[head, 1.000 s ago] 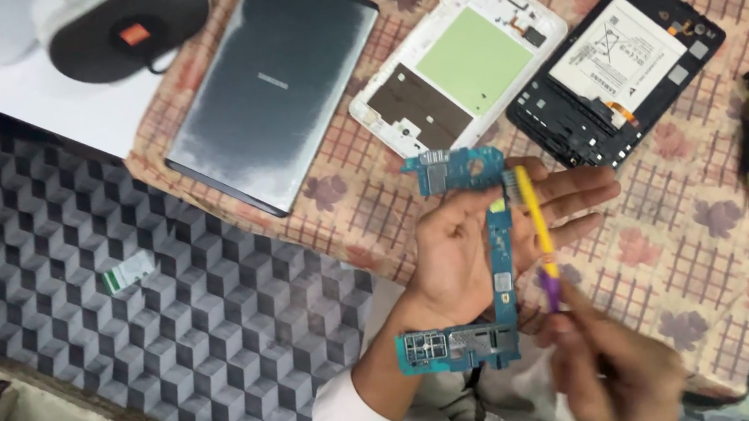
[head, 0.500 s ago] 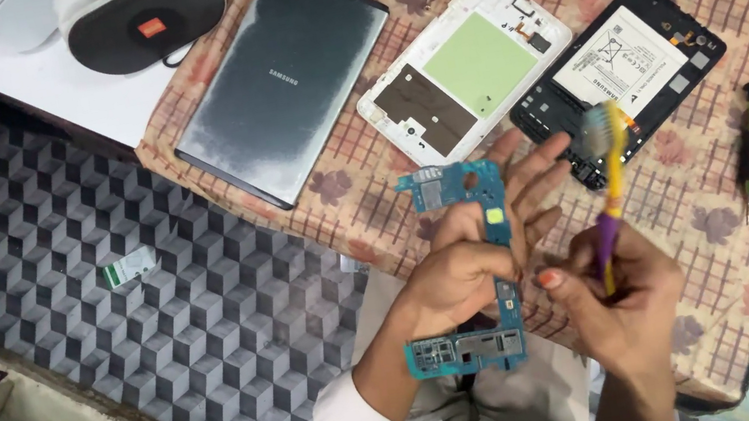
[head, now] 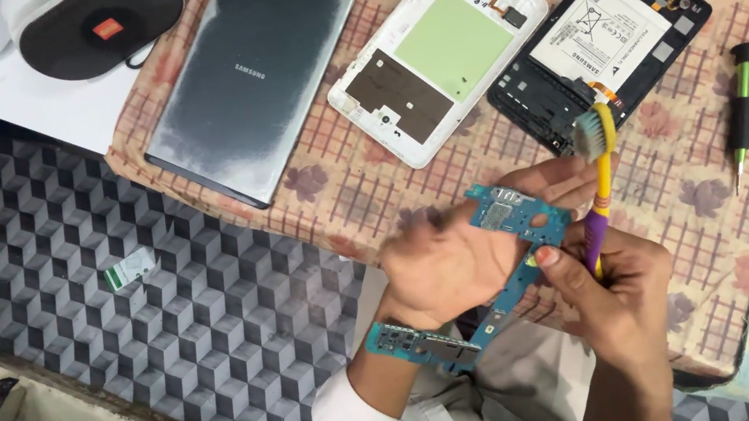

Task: The person sits on the floor and cleans a small blue circuit board using a yellow toothbrush. They spray liquid onto the board and scrub various areas, including connectors and edges, while holding the board in one hand.

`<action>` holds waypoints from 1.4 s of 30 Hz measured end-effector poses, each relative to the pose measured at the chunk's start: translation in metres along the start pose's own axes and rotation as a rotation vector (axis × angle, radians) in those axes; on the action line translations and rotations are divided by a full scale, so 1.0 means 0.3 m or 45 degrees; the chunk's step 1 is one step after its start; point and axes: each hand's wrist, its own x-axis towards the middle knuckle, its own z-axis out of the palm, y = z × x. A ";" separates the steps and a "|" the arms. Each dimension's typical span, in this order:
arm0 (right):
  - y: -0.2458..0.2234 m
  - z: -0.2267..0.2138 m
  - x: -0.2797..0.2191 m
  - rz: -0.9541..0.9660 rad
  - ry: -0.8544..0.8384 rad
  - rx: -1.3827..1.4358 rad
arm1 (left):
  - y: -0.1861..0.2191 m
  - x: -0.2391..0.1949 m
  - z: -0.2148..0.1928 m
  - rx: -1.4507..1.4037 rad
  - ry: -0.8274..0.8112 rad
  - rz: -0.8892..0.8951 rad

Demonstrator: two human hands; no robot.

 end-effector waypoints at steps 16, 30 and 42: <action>-0.019 -0.017 0.042 0.273 -0.356 -0.131 | 0.057 -0.022 -0.046 -0.162 0.094 -0.190; -0.085 0.051 0.042 0.285 -0.047 -0.275 | 0.029 -0.029 -0.028 0.170 0.098 0.030; -0.107 0.125 -0.042 -0.067 0.392 -0.142 | 0.040 -0.042 -0.050 -0.248 0.472 0.047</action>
